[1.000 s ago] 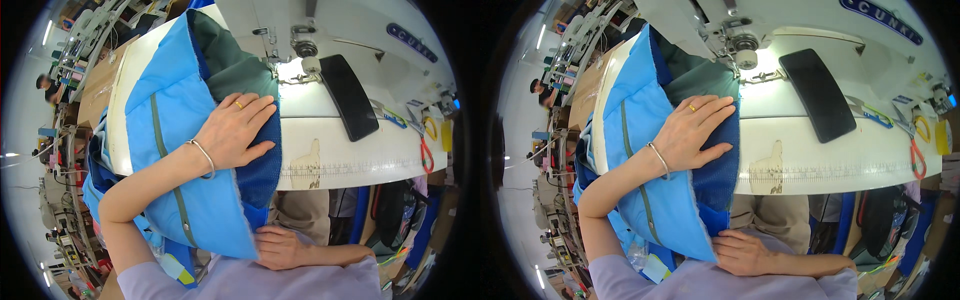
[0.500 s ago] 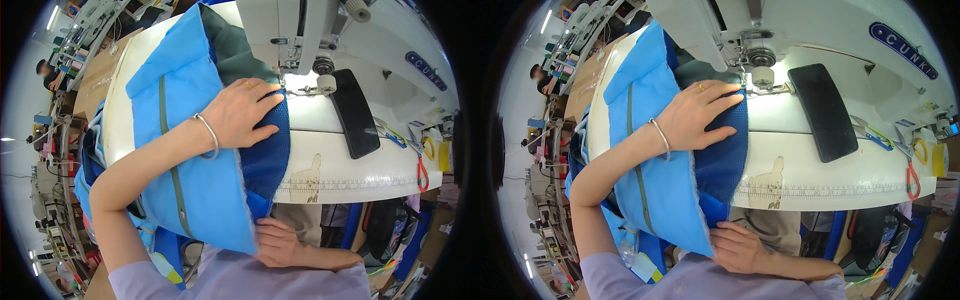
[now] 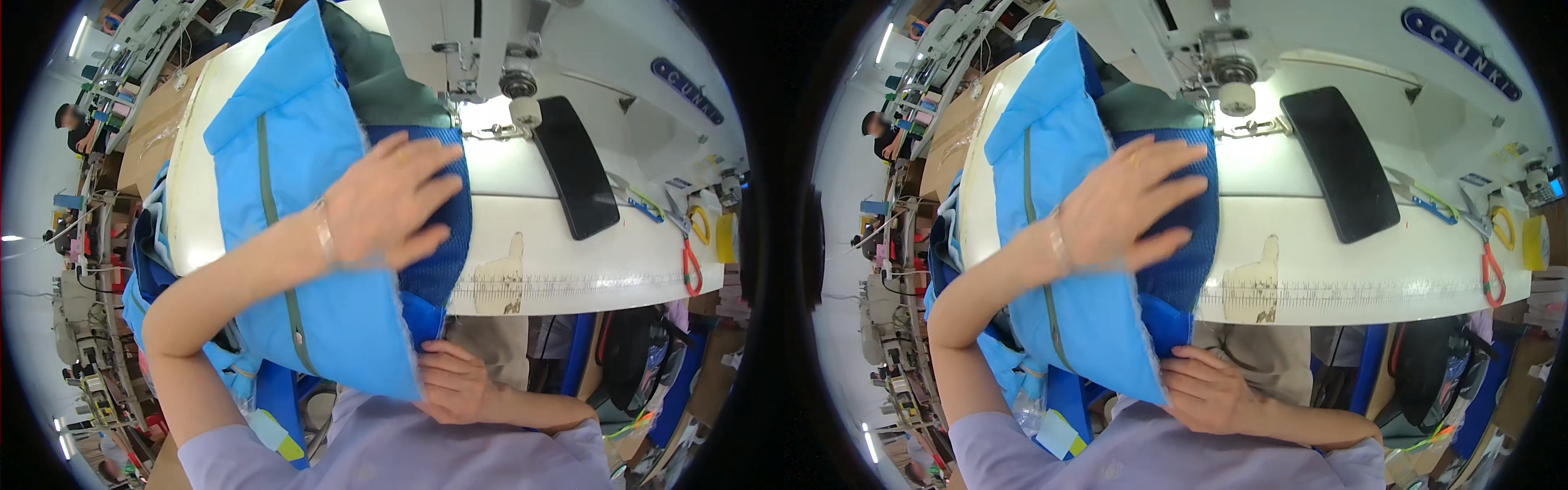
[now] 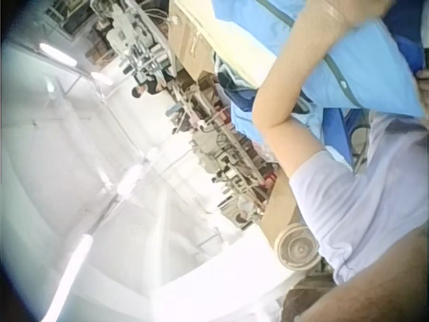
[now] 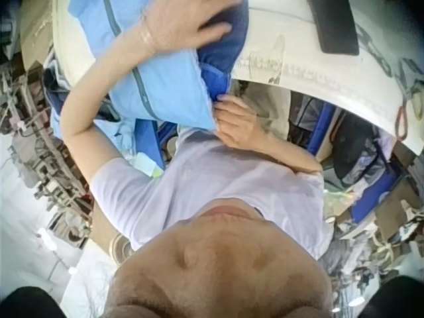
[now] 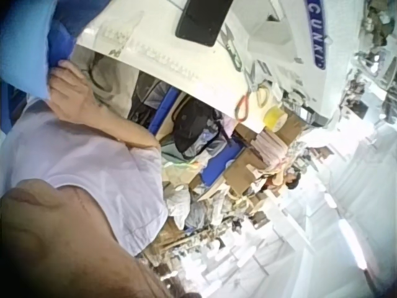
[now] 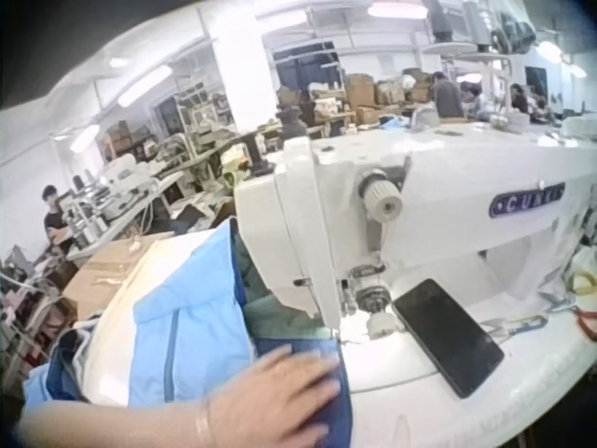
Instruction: The person sews a blue and green fabric bag using a sewing machine. They align the edges of the bag, guide it under the needle, and sew along the seams. The person repeatedly adjusts the fabric and checks the stitching throughout the process.
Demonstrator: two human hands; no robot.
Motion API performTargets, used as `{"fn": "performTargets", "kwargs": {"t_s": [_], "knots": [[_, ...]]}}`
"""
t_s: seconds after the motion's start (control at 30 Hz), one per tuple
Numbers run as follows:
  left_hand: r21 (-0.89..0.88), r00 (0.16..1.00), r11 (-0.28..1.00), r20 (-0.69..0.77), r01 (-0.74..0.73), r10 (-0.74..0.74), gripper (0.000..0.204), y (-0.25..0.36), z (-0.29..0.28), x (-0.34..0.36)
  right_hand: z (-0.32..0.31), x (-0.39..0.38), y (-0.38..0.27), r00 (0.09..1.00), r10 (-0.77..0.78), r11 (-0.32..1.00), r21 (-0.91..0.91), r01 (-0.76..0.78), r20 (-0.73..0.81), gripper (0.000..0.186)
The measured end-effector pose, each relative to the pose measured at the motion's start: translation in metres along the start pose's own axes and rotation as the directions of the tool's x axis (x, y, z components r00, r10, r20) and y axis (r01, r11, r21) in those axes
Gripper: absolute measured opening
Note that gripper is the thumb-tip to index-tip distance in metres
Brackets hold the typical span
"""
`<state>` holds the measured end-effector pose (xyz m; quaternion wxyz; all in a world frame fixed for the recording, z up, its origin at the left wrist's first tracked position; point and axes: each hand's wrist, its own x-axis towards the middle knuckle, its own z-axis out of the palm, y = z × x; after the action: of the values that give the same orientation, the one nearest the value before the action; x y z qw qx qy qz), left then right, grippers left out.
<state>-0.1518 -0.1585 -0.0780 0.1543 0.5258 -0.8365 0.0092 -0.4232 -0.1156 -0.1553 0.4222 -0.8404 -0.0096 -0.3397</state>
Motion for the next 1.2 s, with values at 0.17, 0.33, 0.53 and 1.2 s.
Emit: {"fn": "performTargets", "kwargs": {"t_s": [0.17,0.33,0.53,1.2], "knots": [[-0.017,0.971,0.989,0.196,0.146,-0.140,0.069,0.072,-0.028,-0.041,0.000,0.001,0.003,1.000,0.002,1.000,0.024,-0.002,-0.010,0.023],[0.133,0.983,0.979,0.078,0.152,-0.164,0.062,0.065,-0.011,-0.042,0.001,0.005,0.002,1.000,-0.029,1.000,-0.010,0.029,0.006,0.025],[0.123,0.983,0.988,0.144,0.094,-0.112,0.059,0.055,-0.023,-0.045,-0.004,0.000,0.009,0.982,-0.160,0.973,-0.153,0.174,0.102,0.020],[-0.060,0.997,0.997,0.065,-0.043,0.047,0.024,0.053,-0.038,-0.041,-0.015,0.027,0.027,0.985,-0.146,0.896,-0.434,0.094,-0.088,0.030]]}}
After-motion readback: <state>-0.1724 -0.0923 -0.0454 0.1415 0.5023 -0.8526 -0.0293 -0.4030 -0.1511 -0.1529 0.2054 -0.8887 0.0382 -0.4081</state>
